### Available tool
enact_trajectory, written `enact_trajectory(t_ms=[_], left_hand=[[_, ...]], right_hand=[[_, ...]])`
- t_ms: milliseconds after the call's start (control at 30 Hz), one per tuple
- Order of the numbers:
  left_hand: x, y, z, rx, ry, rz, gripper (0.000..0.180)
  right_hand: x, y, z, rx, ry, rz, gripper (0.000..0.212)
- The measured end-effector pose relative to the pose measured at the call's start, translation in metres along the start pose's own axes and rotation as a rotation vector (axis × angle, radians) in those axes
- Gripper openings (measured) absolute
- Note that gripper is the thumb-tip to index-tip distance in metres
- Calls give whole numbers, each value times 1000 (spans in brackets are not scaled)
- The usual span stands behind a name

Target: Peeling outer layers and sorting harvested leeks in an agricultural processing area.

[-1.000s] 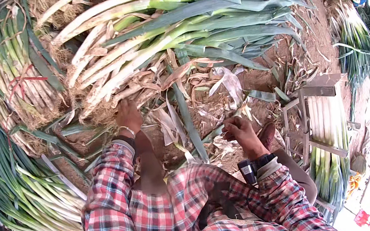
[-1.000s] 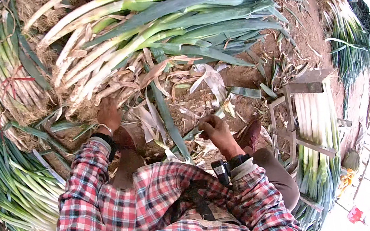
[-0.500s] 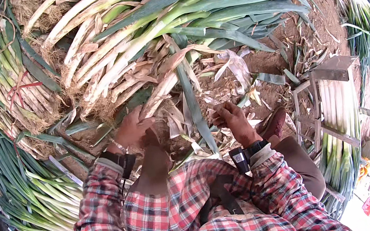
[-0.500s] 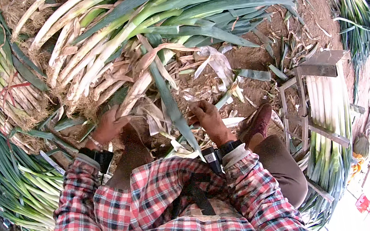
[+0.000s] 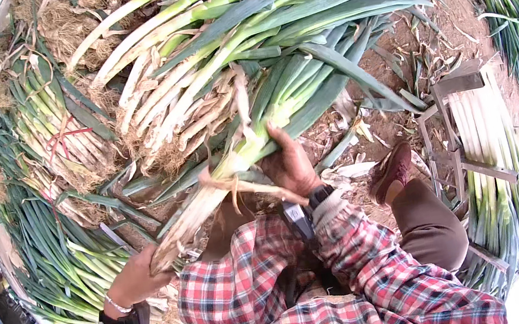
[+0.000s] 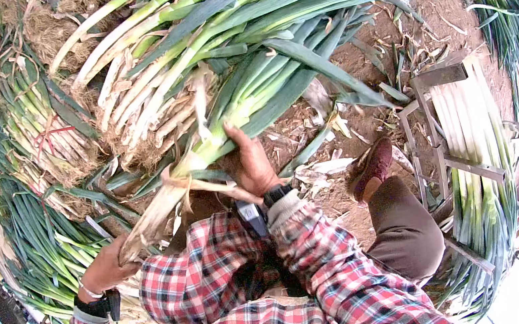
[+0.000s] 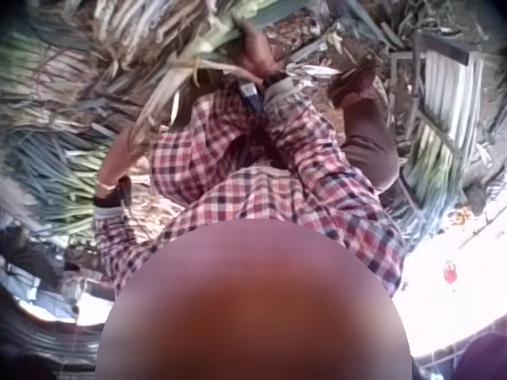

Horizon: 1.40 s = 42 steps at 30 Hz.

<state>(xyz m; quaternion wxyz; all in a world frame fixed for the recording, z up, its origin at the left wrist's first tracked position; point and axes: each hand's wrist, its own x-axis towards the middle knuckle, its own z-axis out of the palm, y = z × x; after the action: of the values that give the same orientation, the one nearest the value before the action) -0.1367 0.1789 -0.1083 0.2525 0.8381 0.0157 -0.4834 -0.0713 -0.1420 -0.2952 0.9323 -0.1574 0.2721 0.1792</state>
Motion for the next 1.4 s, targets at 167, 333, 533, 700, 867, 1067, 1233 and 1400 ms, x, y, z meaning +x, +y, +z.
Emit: enact_trajectory(t_ms=[167,333,533,700,867,1067,1233,1400], left_hand=[[-106,-18,5,197,193,-88,55],[-106,30,-2,-3,551,219,72],[-86,154,-4,-210,1044,1043,74],[-153,280,-29,-600,910,1189,52],[-140,299,-29,-1091,738,1321,45],[-124,247,-47,-1377,845,1234,31],[-138,201,-85,-1416,819,1219,34],[-143,198,-81,-1418,892,1344,36]], right_hand=[[-110,3,81,-106,-197,7,49],[-150,-62,211,-430,-600,-368,33],[-229,-113,307,-950,-882,-729,38],[-264,-113,303,-1190,-986,-863,46],[-247,-80,255,-987,-810,-1087,36],[-299,-78,170,-1159,-589,-791,24],[-285,-83,-44,-1687,-443,-344,27],[-272,-73,-35,-2539,160,-337,48]])
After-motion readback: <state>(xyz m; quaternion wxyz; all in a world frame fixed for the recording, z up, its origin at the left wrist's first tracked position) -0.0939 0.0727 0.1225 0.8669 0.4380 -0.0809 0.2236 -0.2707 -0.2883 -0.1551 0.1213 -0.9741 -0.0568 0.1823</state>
